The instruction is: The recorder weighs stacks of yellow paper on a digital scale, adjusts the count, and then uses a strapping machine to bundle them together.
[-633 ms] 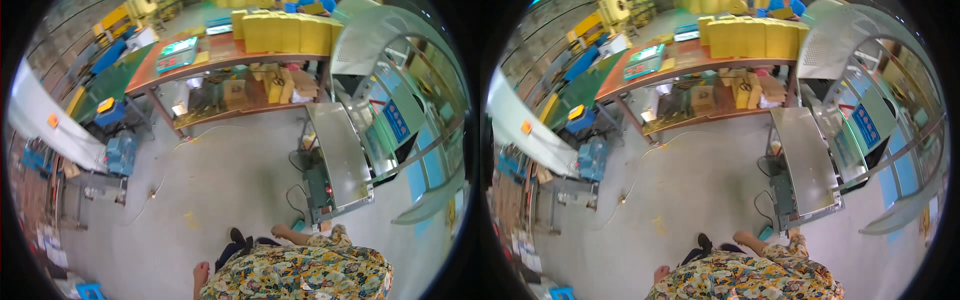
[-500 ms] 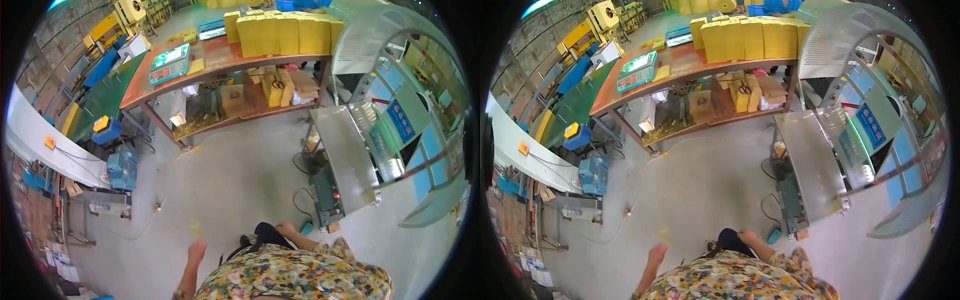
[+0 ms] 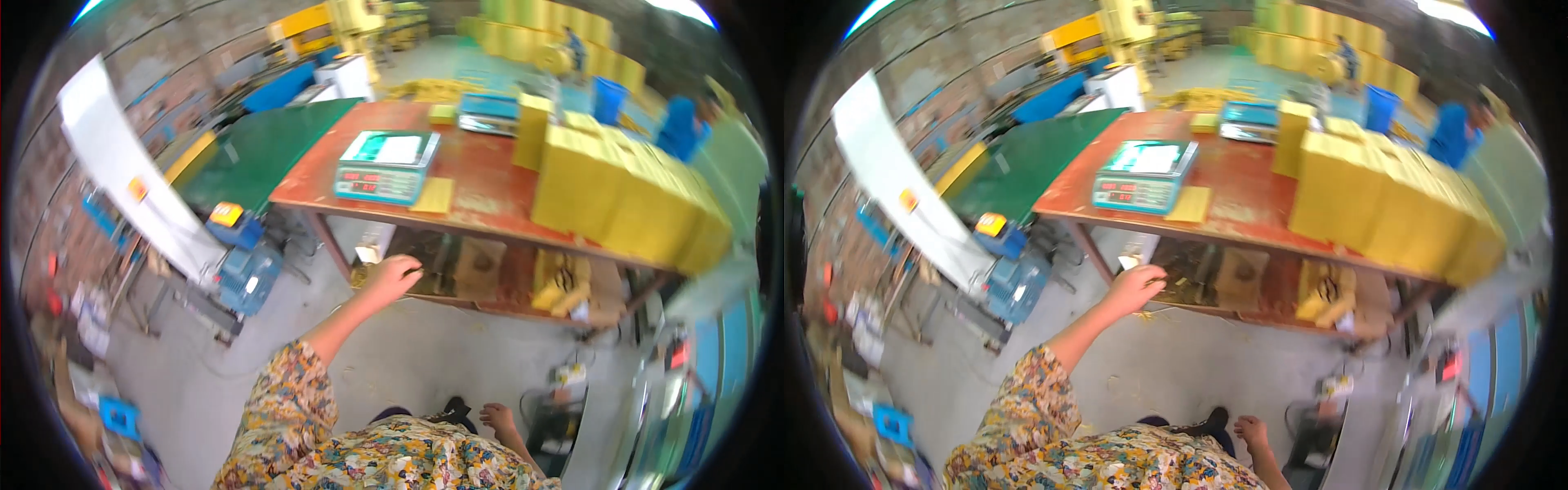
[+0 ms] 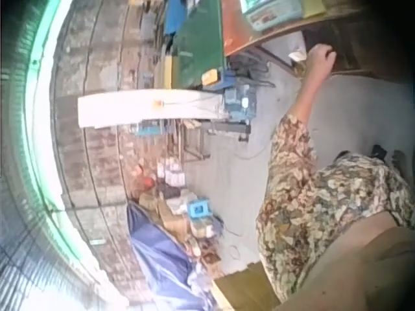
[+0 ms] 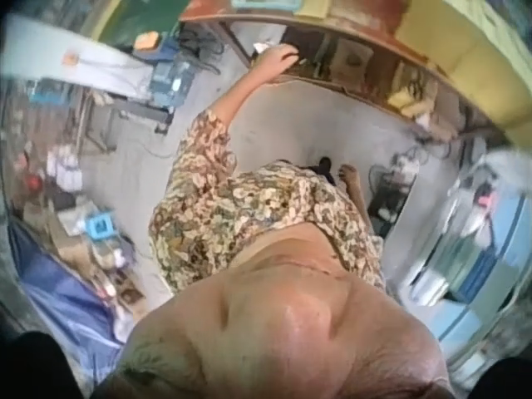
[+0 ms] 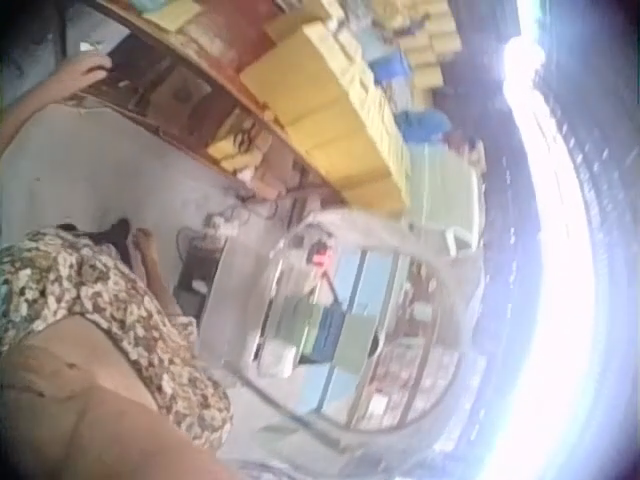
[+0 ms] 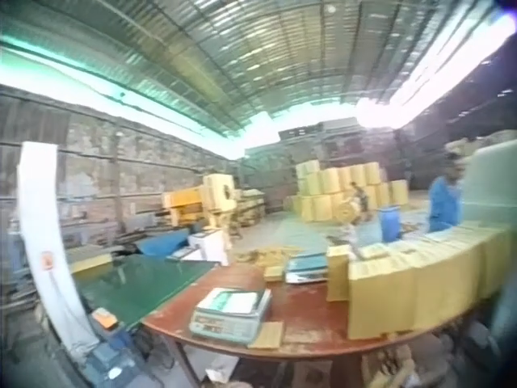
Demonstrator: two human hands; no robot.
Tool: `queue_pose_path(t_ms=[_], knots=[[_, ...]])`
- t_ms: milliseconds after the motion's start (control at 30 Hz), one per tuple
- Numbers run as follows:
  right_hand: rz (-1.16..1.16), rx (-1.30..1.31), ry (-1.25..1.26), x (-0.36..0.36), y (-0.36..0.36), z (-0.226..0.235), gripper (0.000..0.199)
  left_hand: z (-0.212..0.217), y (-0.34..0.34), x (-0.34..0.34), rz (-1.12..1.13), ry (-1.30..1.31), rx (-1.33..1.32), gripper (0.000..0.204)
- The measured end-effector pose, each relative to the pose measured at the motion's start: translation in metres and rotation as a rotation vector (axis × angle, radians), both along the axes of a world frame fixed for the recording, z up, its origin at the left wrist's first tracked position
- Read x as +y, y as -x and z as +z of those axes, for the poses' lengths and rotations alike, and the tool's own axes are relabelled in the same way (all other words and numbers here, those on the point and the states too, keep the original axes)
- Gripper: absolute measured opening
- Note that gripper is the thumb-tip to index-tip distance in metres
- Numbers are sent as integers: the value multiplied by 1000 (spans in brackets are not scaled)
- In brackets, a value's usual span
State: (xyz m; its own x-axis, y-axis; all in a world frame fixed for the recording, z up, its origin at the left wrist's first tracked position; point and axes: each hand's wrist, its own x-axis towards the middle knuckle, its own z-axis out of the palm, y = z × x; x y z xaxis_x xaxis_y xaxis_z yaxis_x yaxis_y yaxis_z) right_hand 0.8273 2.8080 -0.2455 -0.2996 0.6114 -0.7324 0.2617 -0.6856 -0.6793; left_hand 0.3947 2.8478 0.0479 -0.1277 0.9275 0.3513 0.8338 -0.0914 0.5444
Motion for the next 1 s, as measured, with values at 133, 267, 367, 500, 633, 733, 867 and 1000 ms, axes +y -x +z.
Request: queue_pose_path(t_ms=[133,267,367,500,633,733,867,1000], knots=[[186,115,-247,144,72,75,27,36,53,77,62,-53,196,24],[306,301,-476,234,172,165,27,27,148,145,93,-127,479,22],[444,354,-511,260,236,204,27,20,205,183,171,-71,371,40],[509,391,-369,277,306,212,27,16,248,240,224,-39,435,59],[570,412,-249,286,352,223,34,-2,281,273,14,6,347,56],[580,402,-241,297,375,236,35,0,283,273,-56,-22,407,40],[567,448,-199,319,394,249,33,10,279,266,-76,-128,323,20],[533,527,-270,352,414,263,33,17,260,261,85,-178,187,12]])
